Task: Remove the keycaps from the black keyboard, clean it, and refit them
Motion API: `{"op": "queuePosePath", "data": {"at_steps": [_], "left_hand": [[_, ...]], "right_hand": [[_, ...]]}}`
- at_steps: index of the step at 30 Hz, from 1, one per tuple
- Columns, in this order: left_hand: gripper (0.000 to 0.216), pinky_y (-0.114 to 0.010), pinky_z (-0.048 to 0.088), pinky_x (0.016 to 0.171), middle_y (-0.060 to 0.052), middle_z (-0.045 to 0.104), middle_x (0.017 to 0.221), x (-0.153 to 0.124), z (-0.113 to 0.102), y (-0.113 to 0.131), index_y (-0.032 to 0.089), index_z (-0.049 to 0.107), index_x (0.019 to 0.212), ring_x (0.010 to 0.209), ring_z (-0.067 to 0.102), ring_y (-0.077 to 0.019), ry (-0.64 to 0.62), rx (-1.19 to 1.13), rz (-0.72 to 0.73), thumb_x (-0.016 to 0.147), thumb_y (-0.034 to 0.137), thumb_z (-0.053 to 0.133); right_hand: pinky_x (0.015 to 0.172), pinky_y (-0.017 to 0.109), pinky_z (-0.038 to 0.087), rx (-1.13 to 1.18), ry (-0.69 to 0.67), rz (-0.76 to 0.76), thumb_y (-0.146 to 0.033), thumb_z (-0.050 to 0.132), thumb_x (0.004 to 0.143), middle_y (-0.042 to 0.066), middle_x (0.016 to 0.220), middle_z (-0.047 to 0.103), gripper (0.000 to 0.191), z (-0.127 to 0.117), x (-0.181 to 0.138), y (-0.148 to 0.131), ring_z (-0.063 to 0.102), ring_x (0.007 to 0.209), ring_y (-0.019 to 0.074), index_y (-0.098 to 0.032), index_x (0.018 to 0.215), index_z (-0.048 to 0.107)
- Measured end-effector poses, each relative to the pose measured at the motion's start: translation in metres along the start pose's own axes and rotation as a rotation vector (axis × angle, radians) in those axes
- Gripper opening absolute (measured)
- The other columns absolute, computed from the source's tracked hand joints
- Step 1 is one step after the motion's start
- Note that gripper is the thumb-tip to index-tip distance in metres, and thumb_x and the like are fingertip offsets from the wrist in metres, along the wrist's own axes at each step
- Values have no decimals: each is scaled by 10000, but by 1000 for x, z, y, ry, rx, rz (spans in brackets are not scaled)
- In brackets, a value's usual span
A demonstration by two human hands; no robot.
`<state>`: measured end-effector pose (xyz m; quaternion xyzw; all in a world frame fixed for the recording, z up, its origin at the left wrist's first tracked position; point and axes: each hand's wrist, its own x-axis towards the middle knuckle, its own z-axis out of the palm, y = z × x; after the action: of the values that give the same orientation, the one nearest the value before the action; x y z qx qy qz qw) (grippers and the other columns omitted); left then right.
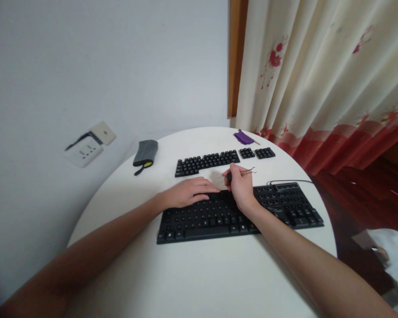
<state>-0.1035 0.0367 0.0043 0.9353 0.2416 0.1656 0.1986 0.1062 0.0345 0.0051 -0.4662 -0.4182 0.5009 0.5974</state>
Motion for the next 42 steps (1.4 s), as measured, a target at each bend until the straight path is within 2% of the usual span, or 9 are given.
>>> {"op": "queuePosePath", "data": {"at_steps": [9,14,26,29,32,34,37,39,42], "left_hand": [[237,-366,482,986,-78,698,1132,4,-2,4,208,660,1142,1101,598,-201,30,102,177,1001,219,470],[263,-362,494,940,-68,708,1083,0,-1,2,211,675,1029,1047,609,-190,31,139,261,985,117,433],[211,-307,503,860,-66,689,941,1,-1,2,189,643,895,940,630,-179,104,112,211,920,74,467],[196,-305,501,855,-61,685,922,0,0,1,189,642,894,923,628,-177,113,140,210,937,103,472],[188,-312,501,858,-60,688,921,-1,1,1,194,646,906,925,627,-180,116,171,203,945,124,476],[188,-322,503,867,-59,693,924,-2,3,1,200,650,911,930,628,-183,134,185,197,940,128,479],[179,-333,508,869,-56,693,900,-2,4,1,200,650,892,921,628,-184,206,191,181,925,126,491],[170,-335,511,856,-58,688,879,-2,4,0,194,640,863,903,626,-184,253,193,168,914,120,496],[149,-338,516,816,-64,676,854,-2,4,-1,187,622,840,865,620,-184,302,194,158,905,125,504]], "right_hand": [[339,178,296,-6,3,-16,-421,569,843,-13,453,518,360,0,1,3,457,393,88,-158,605,631],[339,179,286,-7,-8,-29,-429,562,852,-20,442,510,366,0,0,3,441,385,85,-162,611,628],[358,206,285,-49,-31,-40,-452,563,855,-19,456,514,365,-1,1,5,440,397,101,-171,632,634],[424,225,342,-89,-44,-88,-465,534,891,-11,505,531,398,-2,2,5,467,455,113,-183,623,615],[594,256,428,-197,-124,-258,-468,462,956,11,596,557,469,-4,1,2,524,599,138,-201,579,539],[663,273,431,-337,-243,-357,-433,422,990,12,648,568,436,-5,-2,-3,534,661,153,-206,639,544],[697,291,417,-635,-486,-485,-290,439,991,24,751,603,261,-8,-8,-12,545,721,171,-201,816,612],[724,301,416,-789,-614,-559,-210,473,966,42,806,618,199,-9,-12,-18,556,767,181,-191,854,637],[727,299,426,-878,-720,-571,-249,548,955,43,825,616,160,-10,-15,-22,566,760,175,-187,864,665]]}}
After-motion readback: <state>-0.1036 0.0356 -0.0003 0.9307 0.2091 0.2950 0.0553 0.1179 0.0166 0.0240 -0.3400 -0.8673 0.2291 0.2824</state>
